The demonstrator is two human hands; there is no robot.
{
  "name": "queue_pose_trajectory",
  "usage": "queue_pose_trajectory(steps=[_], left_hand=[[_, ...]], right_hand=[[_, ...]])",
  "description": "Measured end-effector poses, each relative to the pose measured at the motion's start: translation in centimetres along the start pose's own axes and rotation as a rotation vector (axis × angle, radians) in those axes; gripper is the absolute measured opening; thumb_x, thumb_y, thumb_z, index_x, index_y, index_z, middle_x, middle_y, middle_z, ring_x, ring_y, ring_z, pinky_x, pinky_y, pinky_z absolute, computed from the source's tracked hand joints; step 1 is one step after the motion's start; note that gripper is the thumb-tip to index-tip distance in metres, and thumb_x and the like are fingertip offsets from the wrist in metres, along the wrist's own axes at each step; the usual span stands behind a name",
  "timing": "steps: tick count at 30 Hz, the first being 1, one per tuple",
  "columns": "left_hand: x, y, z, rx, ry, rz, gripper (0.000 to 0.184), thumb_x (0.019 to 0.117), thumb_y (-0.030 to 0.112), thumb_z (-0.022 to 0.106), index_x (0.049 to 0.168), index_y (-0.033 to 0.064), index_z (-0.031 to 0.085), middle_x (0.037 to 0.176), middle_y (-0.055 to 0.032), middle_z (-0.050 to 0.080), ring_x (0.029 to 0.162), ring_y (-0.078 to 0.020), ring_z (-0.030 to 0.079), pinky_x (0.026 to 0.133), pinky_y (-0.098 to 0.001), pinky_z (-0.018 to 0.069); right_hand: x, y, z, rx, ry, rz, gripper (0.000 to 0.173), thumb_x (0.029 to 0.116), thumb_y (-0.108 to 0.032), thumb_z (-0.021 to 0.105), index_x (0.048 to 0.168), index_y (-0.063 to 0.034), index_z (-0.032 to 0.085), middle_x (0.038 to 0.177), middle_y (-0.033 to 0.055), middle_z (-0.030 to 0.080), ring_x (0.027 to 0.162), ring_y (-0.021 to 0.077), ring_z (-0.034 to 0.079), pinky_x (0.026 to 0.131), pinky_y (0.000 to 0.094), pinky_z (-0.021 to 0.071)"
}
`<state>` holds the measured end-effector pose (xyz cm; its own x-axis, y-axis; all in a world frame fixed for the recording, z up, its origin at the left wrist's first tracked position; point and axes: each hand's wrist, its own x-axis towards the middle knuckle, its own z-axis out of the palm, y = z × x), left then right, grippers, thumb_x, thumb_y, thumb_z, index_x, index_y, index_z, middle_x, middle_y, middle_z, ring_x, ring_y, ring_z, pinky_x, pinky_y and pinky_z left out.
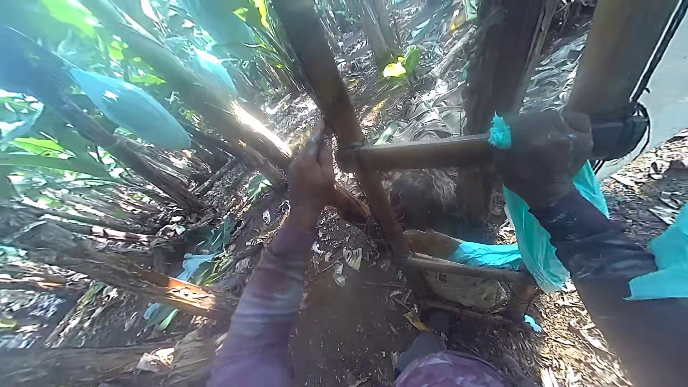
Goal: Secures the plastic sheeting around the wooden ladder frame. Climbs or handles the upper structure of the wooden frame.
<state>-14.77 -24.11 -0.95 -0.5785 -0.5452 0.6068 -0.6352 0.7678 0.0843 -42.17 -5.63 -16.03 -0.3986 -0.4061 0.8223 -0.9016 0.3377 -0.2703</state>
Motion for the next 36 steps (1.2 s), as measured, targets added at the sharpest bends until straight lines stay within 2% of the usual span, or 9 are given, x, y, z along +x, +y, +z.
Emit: queue_pose_trajectory(steps=[6, 9, 13, 19, 22, 26, 29, 33, 36], left_hand=[[11.6, 3.5, -0.4, -0.014, 0.040, -0.100, 0.050, 0.1085, 0.029, 0.039, 0.157, 0.0196, 0.044, 0.140, -0.0078, 0.064, 0.125, -0.0217, 0.063, 0.107, -0.0460, 0.0471], [6.8, 2.8, -1.4, -0.068, 0.052, 0.007, 0.050, 0.1095, 0.029, 0.039, 0.158, 0.0173, 0.041, 0.145, -0.0073, 0.060, 0.123, -0.0184, 0.065, 0.104, -0.0446, 0.0514], [0.0, 0.4, -0.4, -0.007, 0.023, -0.004, 0.048, 0.1079, 0.024, 0.044, 0.154, 0.0125, 0.047, 0.122, -0.0196, 0.071, 0.102, -0.0327, 0.072, 0.090, -0.0553, 0.0552], [11.2, 3.4, 0.5, -0.001, -0.006, -0.075, 0.049, 0.1081, 0.026, 0.040, 0.157, 0.0187, 0.044, 0.143, -0.0100, 0.062, 0.126, -0.0279, 0.064, 0.106, -0.0529, 0.0485], [7.7, 3.2, -1.2, -0.035, 0.011, -0.003, 0.050, 0.1093, 0.028, 0.040, 0.159, 0.0189, 0.040, 0.147, -0.0070, 0.059, 0.123, -0.0216, 0.065, 0.104, -0.0472, 0.0510], [0.4, 1.1, -0.6, 0.001, -0.022, -0.005, 0.047, 0.1081, 0.025, 0.046, 0.154, 0.0181, 0.048, 0.120, -0.0160, 0.072, 0.099, -0.0312, 0.072, 0.087, -0.0563, 0.0552], [4.7, 0.7, -0.4, 0.061, -0.012, -0.043, 0.048, 0.1088, 0.025, 0.040, 0.155, 0.0138, 0.046, 0.122, -0.0204, 0.071, 0.105, -0.0377, 0.071, 0.091, -0.0602, 0.0531], [12.8, 3.4, -1.1, -0.006, 0.031, -0.061, 0.050, 0.1075, 0.028, 0.039, 0.156, 0.0178, 0.045, 0.141, -0.0093, 0.063, 0.128, -0.0237, 0.062, 0.107, -0.0493, 0.0475], [8.6, 3.4, -1.5, -0.041, 0.049, 0.006, 0.051, 0.1090, 0.029, 0.039, 0.158, 0.0177, 0.040, 0.142, -0.0084, 0.063, 0.122, -0.0198, 0.065, 0.104, -0.0457, 0.0513]], right_hand=[[0.7, 0.3, -1.0, 0.026, -0.042, -0.021, 0.033, 0.1008, -0.029, 0.054, 0.104, 0.0030, 0.063, 0.098, 0.0269, 0.069, 0.096, 0.0468, 0.067, 0.088, 0.0629, 0.0477], [1.0, 0.1, -0.7, 0.032, 0.011, 0.004, 0.033, 0.1003, -0.030, 0.055, 0.098, 0.0013, 0.063, 0.093, 0.0251, 0.070, 0.092, 0.0450, 0.069, 0.087, 0.0605, 0.0490], [0.5, -0.2, 0.1, 0.022, 0.046, 0.024, 0.034, 0.0988, -0.034, 0.054, 0.101, -0.0019, 0.065, 0.095, 0.0223, 0.071, 0.092, 0.0436, 0.069, 0.084, 0.0601, 0.0498], [0.8, 0.6, -0.5, 0.027, 0.017, -0.032, 0.032, 0.0996, -0.029, 0.055, 0.101, 0.0021, 0.063, 0.093, 0.0261, 0.070, 0.091, 0.0466, 0.069, 0.083, 0.0624, 0.0494], [0.9, 0.5, -0.4, 0.032, 0.043, -0.025, 0.029, 0.0990, -0.027, 0.055, 0.097, 0.0009, 0.062, 0.089, 0.0236, 0.069, 0.088, 0.0439, 0.069, 0.084, 0.0589, 0.0483], [0.4, 0.0, -0.2, 0.043, 0.002, 0.006, 0.028, 0.0975, -0.027, 0.054, 0.102, -0.0009, 0.063, 0.094, 0.0230, 0.067, 0.091, 0.0444, 0.067, 0.082, 0.0615, 0.0481], [1.0, 0.1, 0.2, -0.005, 0.060, -0.006, 0.031, 0.0989, -0.030, 0.053, 0.098, -0.0012, 0.063, 0.091, 0.0220, 0.070, 0.089, 0.0419, 0.069, 0.082, 0.0579, 0.0481], [1.0, 0.8, -0.3, 0.019, 0.022, -0.040, 0.033, 0.1004, -0.030, 0.054, 0.102, 0.0006, 0.064, 0.094, 0.0235, 0.070, 0.092, 0.0434, 0.069, 0.085, 0.0590, 0.0483], [0.9, 0.3, -0.9, 0.059, 0.018, -0.023, 0.032, 0.0991, -0.030, 0.057, 0.103, 0.0003, 0.065, 0.096, 0.0245, 0.070, 0.093, 0.0450, 0.069, 0.086, 0.0599, 0.0489]])
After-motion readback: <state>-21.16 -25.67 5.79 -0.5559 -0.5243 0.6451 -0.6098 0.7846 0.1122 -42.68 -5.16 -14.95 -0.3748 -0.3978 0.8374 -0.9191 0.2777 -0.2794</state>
